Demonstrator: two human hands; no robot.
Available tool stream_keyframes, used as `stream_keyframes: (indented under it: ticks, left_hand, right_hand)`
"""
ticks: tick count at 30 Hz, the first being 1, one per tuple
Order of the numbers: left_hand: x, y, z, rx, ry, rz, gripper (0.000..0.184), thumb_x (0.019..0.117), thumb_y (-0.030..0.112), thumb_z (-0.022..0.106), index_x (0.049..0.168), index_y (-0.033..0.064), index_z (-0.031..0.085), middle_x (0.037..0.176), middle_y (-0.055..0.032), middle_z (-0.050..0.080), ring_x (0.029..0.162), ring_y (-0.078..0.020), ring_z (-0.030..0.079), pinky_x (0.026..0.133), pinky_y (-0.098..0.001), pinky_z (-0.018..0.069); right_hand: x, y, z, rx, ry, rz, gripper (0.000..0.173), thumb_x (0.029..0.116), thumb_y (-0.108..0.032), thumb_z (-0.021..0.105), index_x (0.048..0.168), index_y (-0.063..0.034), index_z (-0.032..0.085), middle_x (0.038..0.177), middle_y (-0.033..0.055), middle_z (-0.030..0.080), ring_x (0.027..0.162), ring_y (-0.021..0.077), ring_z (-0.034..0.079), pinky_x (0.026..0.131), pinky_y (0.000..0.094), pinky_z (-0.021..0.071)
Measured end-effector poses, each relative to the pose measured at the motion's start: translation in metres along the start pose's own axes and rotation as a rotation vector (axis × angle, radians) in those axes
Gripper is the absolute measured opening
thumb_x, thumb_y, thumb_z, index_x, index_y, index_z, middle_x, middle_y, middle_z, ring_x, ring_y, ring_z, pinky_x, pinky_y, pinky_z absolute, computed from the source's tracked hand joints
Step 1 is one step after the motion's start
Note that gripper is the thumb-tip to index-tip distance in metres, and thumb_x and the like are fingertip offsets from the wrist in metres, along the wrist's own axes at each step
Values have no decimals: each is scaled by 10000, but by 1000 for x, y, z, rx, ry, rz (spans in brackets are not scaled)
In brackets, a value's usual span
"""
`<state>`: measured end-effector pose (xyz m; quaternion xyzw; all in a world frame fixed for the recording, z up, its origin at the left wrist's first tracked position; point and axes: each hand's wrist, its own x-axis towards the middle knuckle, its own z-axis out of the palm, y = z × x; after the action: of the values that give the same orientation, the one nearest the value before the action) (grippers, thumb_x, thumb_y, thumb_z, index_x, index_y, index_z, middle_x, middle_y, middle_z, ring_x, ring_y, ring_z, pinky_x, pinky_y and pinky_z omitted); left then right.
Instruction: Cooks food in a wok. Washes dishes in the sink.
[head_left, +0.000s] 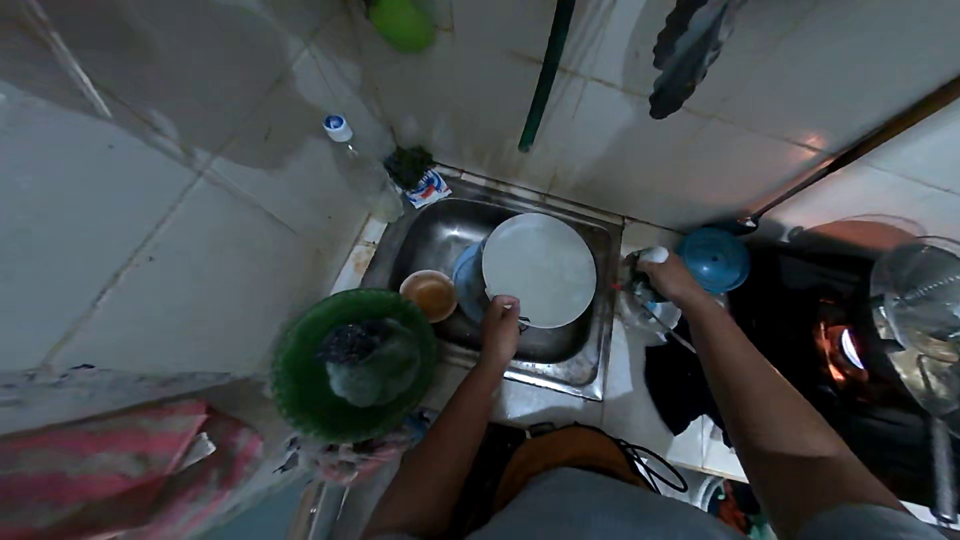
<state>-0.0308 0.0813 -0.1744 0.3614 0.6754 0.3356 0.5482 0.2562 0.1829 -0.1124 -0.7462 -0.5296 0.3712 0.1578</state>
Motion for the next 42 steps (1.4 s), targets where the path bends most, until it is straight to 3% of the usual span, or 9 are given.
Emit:
stream_keyframes:
  ticks: [4, 7, 10, 14, 16, 18, 20, 28, 42]
  left_hand:
    - [0, -13, -1, -18, 51, 64, 312, 1076, 140, 489, 1349, -3, 538, 1156, -221, 643, 938, -291, 641, 812, -455, 534]
    - [-4, -20, 3, 17, 159, 89, 412, 1028, 146, 589, 1403, 1, 499, 1265, -253, 598, 1099, -347, 625, 935, -499, 525]
    - [-12, -15, 9, 168, 140, -17, 552, 991, 174, 649, 1446, -72, 455, 1506, -317, 406, 1393, -410, 434, 1146, -506, 388]
    - [12, -30, 32, 409, 21, -68, 411, 1069, 170, 511, 1374, -104, 542, 1406, -274, 563, 1316, -314, 552, 1101, -379, 443]
    - [31, -34, 40, 99, 144, -66, 420, 1070, 147, 516, 1380, -135, 486, 1332, -309, 576, 1216, -332, 597, 1013, -395, 499]
    - [31, -9, 21, -165, 43, -267, 747, 1053, 153, 556, 1608, 9, 76, 1535, -307, 379, 1324, -381, 520, 1055, -489, 482]
    - [36, -6, 18, -276, 67, -330, 866, 1034, 127, 558, 1628, 147, -72, 1527, -310, 380, 1240, -417, 586, 941, -531, 559]
    - [46, -4, 9, -372, 58, -375, 766, 1041, 45, 473, 1632, 150, -2, 1519, -289, 387, 1208, -405, 605, 859, -521, 594]
    - [48, -13, -9, -449, 53, -388, 698, 1024, 2, 468, 1621, 189, 160, 1396, -282, 484, 1040, -383, 646, 745, -486, 593]
  right_hand:
    - [-32, -54, 13, 335, 150, -75, 362, 1003, -130, 576, 1324, 32, 534, 1139, 187, 637, 946, 248, 645, 841, 465, 553]
    - [-69, -122, 74, 572, -83, -172, 250, 1013, -129, 532, 1225, -47, 636, 1041, 72, 713, 824, 144, 685, 725, 354, 593]
    - [-103, -172, 155, 537, -462, -241, 250, 1013, -167, 608, 1217, -28, 643, 1039, 103, 699, 898, 172, 682, 798, 379, 592]
    - [-118, -202, 218, 249, -767, -503, 605, 964, -340, 709, 1468, -65, 518, 1338, 177, 627, 1211, 269, 620, 1037, 487, 514]
    - [-107, -204, 203, 188, -679, -616, 689, 958, -323, 714, 1536, -57, 449, 1445, 212, 550, 1280, 310, 576, 1067, 496, 491]
    - [-72, -190, 171, 120, -447, -625, 572, 970, -264, 708, 1475, -57, 533, 1461, 204, 540, 1336, 317, 537, 1116, 499, 457]
    - [-19, -163, 136, -48, -193, -514, 469, 1005, -261, 663, 1415, -46, 588, 1417, 218, 584, 1325, 353, 552, 1110, 544, 445]
    - [69, -90, 92, -779, -147, 14, 449, 1050, -237, 554, 1343, 104, 562, 1398, 324, 553, 1331, 464, 525, 1079, 646, 412]
    - [93, -66, 71, -482, -261, 46, 407, 1031, -161, 628, 1355, 72, 551, 1261, 324, 606, 1083, 412, 645, 951, 546, 521]
